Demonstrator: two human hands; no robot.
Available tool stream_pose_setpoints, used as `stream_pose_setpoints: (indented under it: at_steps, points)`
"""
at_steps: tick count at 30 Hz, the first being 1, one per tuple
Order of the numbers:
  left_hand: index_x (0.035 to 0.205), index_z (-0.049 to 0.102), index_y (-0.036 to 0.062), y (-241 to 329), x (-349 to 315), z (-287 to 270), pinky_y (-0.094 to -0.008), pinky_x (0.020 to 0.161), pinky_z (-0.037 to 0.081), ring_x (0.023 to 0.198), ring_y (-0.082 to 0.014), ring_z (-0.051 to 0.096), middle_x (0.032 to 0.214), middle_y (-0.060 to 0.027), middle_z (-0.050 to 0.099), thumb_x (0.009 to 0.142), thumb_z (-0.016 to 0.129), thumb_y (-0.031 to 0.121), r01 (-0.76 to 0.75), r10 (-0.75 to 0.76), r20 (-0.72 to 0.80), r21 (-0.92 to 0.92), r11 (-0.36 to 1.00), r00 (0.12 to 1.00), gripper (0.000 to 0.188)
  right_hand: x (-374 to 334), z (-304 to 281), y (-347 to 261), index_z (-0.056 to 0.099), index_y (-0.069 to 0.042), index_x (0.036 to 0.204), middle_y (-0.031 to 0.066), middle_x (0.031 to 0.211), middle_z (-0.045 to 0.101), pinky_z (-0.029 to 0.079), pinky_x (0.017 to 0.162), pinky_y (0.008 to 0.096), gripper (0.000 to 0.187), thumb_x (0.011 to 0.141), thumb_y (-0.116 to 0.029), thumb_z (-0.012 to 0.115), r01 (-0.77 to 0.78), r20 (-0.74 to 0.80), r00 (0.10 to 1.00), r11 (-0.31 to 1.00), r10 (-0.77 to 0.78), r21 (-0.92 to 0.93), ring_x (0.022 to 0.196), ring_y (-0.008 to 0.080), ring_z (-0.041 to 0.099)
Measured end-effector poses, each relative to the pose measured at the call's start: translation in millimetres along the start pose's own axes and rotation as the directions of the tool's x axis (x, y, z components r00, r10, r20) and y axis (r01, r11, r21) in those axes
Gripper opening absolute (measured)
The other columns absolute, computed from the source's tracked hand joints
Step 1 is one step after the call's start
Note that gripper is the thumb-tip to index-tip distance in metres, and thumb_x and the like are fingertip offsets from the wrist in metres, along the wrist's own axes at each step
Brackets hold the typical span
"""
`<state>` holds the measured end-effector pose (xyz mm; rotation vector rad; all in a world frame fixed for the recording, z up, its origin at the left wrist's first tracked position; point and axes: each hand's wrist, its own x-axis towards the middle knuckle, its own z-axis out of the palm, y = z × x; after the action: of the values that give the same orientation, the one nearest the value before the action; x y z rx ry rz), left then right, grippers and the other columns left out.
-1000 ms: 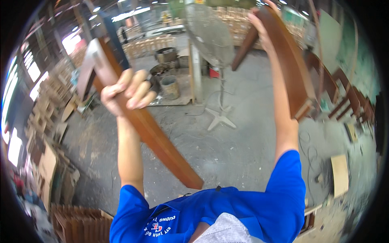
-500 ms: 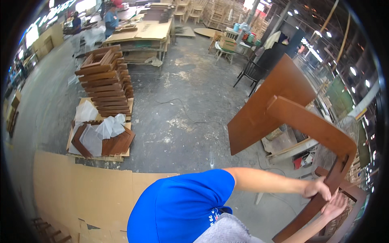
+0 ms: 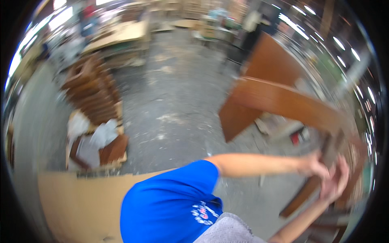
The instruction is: The person repeatedly picks up L-shaped wooden chair parts from a stack, lifts them to eye level, turns them over to inspect edges and surfaces, and places them back down. This cycle is performed multiple times in a workshop setting.
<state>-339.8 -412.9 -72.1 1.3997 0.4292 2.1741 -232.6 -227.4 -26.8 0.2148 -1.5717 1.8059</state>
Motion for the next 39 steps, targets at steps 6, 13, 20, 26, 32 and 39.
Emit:
stream_pose_setpoints:
  at_steps: [6, 13, 20, 26, 32, 39]
  points:
    - [0.110, 0.063, 0.0023, 20.9, -5.2, -61.8, -0.0511, 0.083, 0.062, 0.087, -0.0327, 0.076, 0.093, -0.0206, 0.077, 0.092, 0.068, 0.015, -0.123, 0.173, -0.179, 0.257, 0.959, 0.969, 0.023, -16.5, 9.1, -15.8, 0.072, 0.000, 0.103, 0.0165, 0.125, 0.066, 0.050, 0.101, 0.0401, 0.031, 0.109, -0.030, 0.064, 0.242, 0.339, 0.918, 0.967, -0.204, -0.075, 0.112, 0.0267, 0.066]
    - [0.105, 0.067, 0.0014, 7.5, 61.6, -118.8, -0.0404, 0.085, 0.060, 0.089, -0.0225, 0.075, 0.095, -0.0122, 0.077, 0.100, 0.069, 0.017, 0.015, 0.241, -0.246, 0.728, 0.685, 0.939, 0.017, -60.9, 25.2, -55.6, 0.076, 0.006, 0.108, 0.0144, 0.110, 0.071, 0.060, 0.083, 0.0353, 0.025, 0.103, -0.019, 0.074, 0.219, 0.339, 0.932, 0.945, -0.128, -0.243, 0.091, 0.0209, 0.072]
    - [0.117, 0.071, 0.0061, 15.3, 128.9, -107.3, -0.0522, 0.083, 0.057, 0.096, -0.0431, 0.076, 0.096, -0.0241, 0.078, 0.091, 0.075, 0.038, 0.121, 0.483, -0.150, 0.988, 0.092, 0.863, 0.041, -96.7, 36.3, -85.4, 0.076, 0.007, 0.106, 0.0167, 0.107, 0.072, 0.061, 0.077, 0.0364, 0.018, 0.100, -0.010, 0.076, 0.322, 0.333, 0.920, 0.880, -0.205, -0.350, 0.086, 0.0242, 0.073]
    - [0.110, 0.067, 0.0063, 27.4, 180.9, -92.7, -0.0564, 0.084, 0.057, 0.095, -0.0466, 0.074, 0.097, -0.0236, 0.077, 0.087, 0.074, 0.038, 0.138, 0.510, -0.031, 0.975, -0.174, 0.860, 0.040, -120.2, 29.4, -95.6, 0.075, 0.009, 0.101, 0.0169, 0.100, 0.071, 0.058, 0.071, 0.0326, 0.015, 0.101, -0.006, 0.073, 0.404, 0.268, 0.908, 0.837, -0.321, -0.368, 0.079, 0.0211, 0.072]
    - [0.116, 0.065, 0.0062, 13.7, 209.0, -90.9, -0.0566, 0.086, 0.057, 0.098, -0.0457, 0.074, 0.102, -0.0231, 0.076, 0.087, 0.073, 0.036, 0.123, 0.497, 0.006, 0.966, -0.227, 0.868, 0.043, -142.9, 17.8, -109.7, 0.074, 0.009, 0.098, 0.0162, 0.096, 0.071, 0.056, 0.068, 0.0306, 0.017, 0.102, -0.006, 0.071, 0.426, 0.184, 0.905, 0.818, -0.384, -0.387, 0.075, 0.0193, 0.071]
    - [0.114, 0.065, 0.0077, -6.1, 234.9, -83.8, -0.0542, 0.083, 0.058, 0.097, -0.0422, 0.074, 0.101, -0.0197, 0.076, 0.086, 0.075, 0.036, 0.032, 0.517, 0.118, 0.962, -0.272, 0.848, 0.041, -144.8, -0.8, -112.0, 0.074, 0.010, 0.098, 0.0133, 0.095, 0.070, 0.056, 0.068, 0.0294, 0.016, 0.103, -0.005, 0.070, 0.344, 0.099, 0.936, 0.817, -0.338, -0.462, 0.074, 0.0161, 0.069]
